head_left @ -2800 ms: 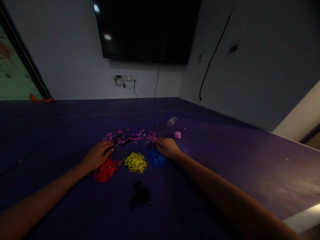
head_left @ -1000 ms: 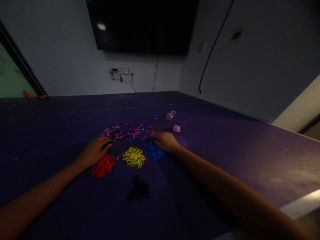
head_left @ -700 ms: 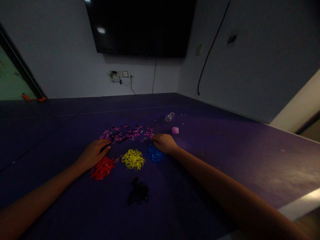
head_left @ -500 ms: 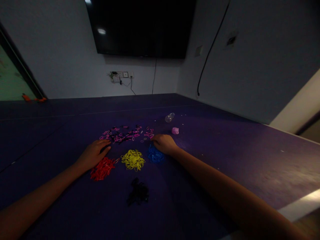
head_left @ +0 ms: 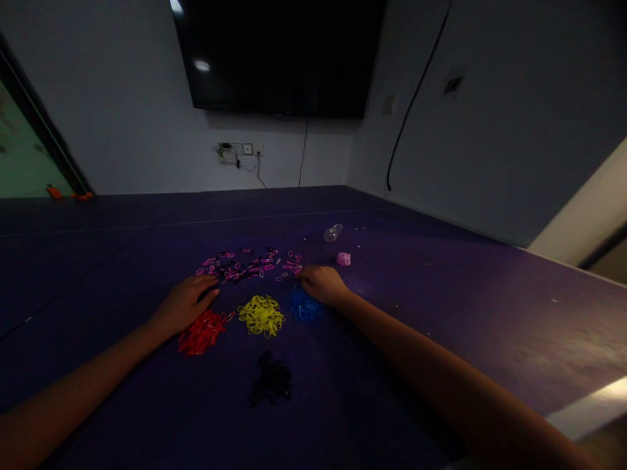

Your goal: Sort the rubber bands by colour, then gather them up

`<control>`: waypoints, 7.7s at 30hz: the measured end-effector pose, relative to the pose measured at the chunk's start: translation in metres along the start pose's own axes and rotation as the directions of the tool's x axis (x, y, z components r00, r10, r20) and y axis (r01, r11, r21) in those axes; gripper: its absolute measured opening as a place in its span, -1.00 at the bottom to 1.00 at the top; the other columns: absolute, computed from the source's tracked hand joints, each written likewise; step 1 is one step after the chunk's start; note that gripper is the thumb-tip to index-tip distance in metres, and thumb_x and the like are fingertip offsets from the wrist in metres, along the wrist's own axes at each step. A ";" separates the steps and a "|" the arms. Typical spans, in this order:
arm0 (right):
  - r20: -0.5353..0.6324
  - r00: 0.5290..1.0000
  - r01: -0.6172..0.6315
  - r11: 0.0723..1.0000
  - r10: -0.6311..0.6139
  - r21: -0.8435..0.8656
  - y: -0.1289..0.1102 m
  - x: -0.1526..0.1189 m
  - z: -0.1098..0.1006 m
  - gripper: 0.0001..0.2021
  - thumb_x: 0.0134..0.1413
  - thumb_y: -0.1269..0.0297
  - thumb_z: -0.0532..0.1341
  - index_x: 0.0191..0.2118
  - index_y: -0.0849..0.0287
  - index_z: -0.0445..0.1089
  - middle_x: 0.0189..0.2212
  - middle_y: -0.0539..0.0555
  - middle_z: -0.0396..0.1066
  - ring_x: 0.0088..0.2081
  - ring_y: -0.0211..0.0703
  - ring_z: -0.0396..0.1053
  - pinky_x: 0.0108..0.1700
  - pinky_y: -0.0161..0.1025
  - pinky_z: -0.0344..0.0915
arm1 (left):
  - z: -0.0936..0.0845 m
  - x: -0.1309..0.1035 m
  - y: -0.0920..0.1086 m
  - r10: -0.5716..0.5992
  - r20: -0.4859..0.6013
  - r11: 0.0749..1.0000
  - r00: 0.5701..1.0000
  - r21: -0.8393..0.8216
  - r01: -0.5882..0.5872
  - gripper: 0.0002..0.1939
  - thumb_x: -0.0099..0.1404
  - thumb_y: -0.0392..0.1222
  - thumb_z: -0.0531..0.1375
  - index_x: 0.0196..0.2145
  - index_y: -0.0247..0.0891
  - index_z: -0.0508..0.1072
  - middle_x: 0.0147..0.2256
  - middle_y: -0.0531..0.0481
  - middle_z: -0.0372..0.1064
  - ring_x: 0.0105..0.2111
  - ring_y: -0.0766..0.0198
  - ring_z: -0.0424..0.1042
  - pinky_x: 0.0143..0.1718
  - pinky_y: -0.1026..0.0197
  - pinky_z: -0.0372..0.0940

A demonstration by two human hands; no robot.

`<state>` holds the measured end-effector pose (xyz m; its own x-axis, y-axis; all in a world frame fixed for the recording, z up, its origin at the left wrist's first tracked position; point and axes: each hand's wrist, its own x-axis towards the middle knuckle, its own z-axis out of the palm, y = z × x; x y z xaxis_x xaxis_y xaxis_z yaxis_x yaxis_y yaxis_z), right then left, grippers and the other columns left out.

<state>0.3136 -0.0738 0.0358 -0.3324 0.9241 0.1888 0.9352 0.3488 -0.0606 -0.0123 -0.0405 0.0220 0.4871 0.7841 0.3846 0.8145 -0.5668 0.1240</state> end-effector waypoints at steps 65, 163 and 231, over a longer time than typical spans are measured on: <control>-0.012 1.000 -0.012 0.999 0.012 0.053 0.001 0.001 0.003 -0.65 0.10 0.37 -0.01 -0.05 0.09 0.40 -0.04 0.05 0.40 -0.07 -0.16 0.36 -0.08 -0.32 0.22 | 0.001 -0.001 0.001 -0.073 -0.089 0.997 0.993 -0.018 0.072 -0.54 0.30 0.03 -0.09 -0.17 -0.32 0.47 -0.14 -0.19 0.40 -0.11 0.07 0.38 -0.04 0.02 0.27; -0.062 0.998 0.025 0.998 -0.021 0.057 0.007 0.004 0.011 -0.67 0.08 0.37 0.01 -0.10 0.11 0.42 -0.08 0.07 0.43 -0.12 -0.14 0.39 -0.14 -0.33 0.22 | -0.044 -0.009 0.080 0.205 -0.123 0.778 0.971 -0.581 -0.239 -0.87 0.16 -0.17 0.21 -0.43 -0.17 0.56 -0.37 0.02 0.48 -0.38 0.30 0.46 -0.32 0.25 0.37; -0.275 0.954 0.202 0.937 -0.122 0.285 -0.017 0.024 0.002 -0.74 0.22 0.31 0.00 -0.30 0.20 0.43 -0.31 0.11 0.47 -0.25 -0.19 0.39 -0.18 -0.30 0.25 | 0.005 0.004 -0.017 0.034 -0.125 0.991 0.992 -0.123 -0.050 -0.68 0.19 -0.37 0.00 -0.30 -0.23 0.55 -0.21 -0.09 0.50 -0.18 0.15 0.43 -0.10 0.04 0.31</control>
<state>0.2899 -0.0572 0.0397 -0.3980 0.7957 0.4565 0.7742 0.5583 -0.2981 -0.0228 -0.0260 0.0173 0.4717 0.7264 0.4999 0.7440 -0.6321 0.2166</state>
